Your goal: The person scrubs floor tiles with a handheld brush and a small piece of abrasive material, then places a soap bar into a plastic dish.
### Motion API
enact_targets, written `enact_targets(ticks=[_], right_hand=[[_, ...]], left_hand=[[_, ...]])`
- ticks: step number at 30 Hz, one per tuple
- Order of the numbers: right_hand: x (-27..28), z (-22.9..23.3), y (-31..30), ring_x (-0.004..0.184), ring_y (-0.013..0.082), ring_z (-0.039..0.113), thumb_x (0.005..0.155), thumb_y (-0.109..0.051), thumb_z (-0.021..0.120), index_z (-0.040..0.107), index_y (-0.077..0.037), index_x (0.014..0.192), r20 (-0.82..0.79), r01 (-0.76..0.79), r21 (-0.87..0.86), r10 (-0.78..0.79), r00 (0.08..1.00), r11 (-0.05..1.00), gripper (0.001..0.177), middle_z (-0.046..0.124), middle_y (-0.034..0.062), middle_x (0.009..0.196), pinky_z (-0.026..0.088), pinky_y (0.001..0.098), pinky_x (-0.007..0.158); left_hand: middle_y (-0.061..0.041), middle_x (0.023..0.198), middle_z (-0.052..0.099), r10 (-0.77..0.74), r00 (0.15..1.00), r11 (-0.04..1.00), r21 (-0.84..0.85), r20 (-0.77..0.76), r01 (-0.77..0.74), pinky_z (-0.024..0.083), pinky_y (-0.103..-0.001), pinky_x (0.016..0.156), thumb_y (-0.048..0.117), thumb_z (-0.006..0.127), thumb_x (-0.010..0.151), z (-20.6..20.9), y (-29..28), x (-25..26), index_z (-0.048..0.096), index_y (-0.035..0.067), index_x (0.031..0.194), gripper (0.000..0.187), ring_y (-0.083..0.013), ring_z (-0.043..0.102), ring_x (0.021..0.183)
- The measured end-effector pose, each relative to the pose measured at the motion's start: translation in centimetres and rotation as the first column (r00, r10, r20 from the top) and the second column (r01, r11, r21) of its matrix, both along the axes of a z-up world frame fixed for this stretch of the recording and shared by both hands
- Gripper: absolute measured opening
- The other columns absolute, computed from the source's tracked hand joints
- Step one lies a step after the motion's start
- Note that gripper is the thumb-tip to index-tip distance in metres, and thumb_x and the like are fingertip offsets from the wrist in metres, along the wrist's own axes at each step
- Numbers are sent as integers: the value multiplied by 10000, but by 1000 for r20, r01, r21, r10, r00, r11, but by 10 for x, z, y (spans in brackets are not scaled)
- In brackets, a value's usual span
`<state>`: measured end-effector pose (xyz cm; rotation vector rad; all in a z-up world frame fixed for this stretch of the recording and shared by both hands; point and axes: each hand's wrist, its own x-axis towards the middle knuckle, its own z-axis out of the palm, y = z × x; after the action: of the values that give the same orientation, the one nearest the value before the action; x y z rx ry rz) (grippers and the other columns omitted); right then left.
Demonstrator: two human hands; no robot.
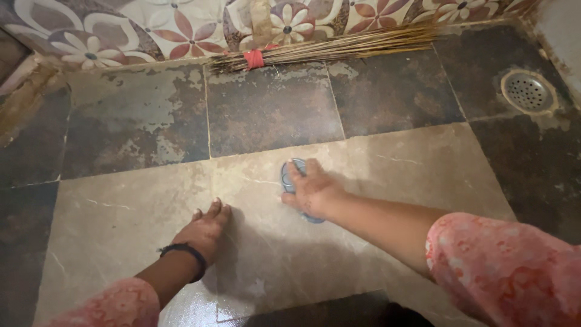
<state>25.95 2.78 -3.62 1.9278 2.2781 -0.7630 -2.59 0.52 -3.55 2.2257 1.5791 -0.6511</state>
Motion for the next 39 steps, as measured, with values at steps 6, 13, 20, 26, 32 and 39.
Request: enact_targets(ticks=[6,13,20,26,32,39], right_hand=[[-11,19,-20,1000,347,698,1038,-260,447,387,-293,1553,-357,125,-406,-283,890,905,519,604,193,1260,600,381,627],[32,21,-29,1099,360,658,950,-211,536,374,-321,1559,-197,-265,-144,235,952,953,640,647,197,1276,511,440,980],[82,18,-24,1262,332,578,892,-211,578,529,-145,1432,-216,-491,27,485,848,871,547,584,116,1441,450,428,1059],[90,-2,2,1339,309,553,867,-173,584,591,-99,1396,-239,-545,248,596,766,801,534,590,116,1459,421,413,1138],[71,-21,35,1407,291,439,856,-172,578,563,-126,1413,-99,-506,259,544,833,823,559,486,91,1530,321,430,1161],[58,-38,64,1487,285,349,816,-16,538,546,-230,1443,25,-489,259,500,866,833,663,348,79,1624,298,376,1224]], left_hand=[[-117,1617,351,107,887,992,16,449,-128,294,-333,1227,374,665,875,-19,1,-7,330,176,1542,772,-288,353,1509],[-177,1630,259,117,871,993,-62,476,-100,290,-341,1209,390,729,824,14,-12,52,146,143,1593,997,-322,287,1507],[-227,1667,-5,120,965,993,-8,234,-121,202,-444,1241,468,684,885,30,-22,124,41,169,1615,1018,-440,86,1538],[-94,1711,-1,140,980,989,36,140,-146,252,-566,1174,513,564,923,28,-19,146,136,380,1603,814,-387,161,1512],[-45,1711,112,182,983,980,89,-21,-179,342,-570,1138,537,528,925,35,16,125,168,527,1577,745,-394,333,1440],[-126,1681,117,509,855,855,168,-96,-490,332,-616,1125,670,532,879,11,84,22,84,632,1559,816,-522,275,1454]])
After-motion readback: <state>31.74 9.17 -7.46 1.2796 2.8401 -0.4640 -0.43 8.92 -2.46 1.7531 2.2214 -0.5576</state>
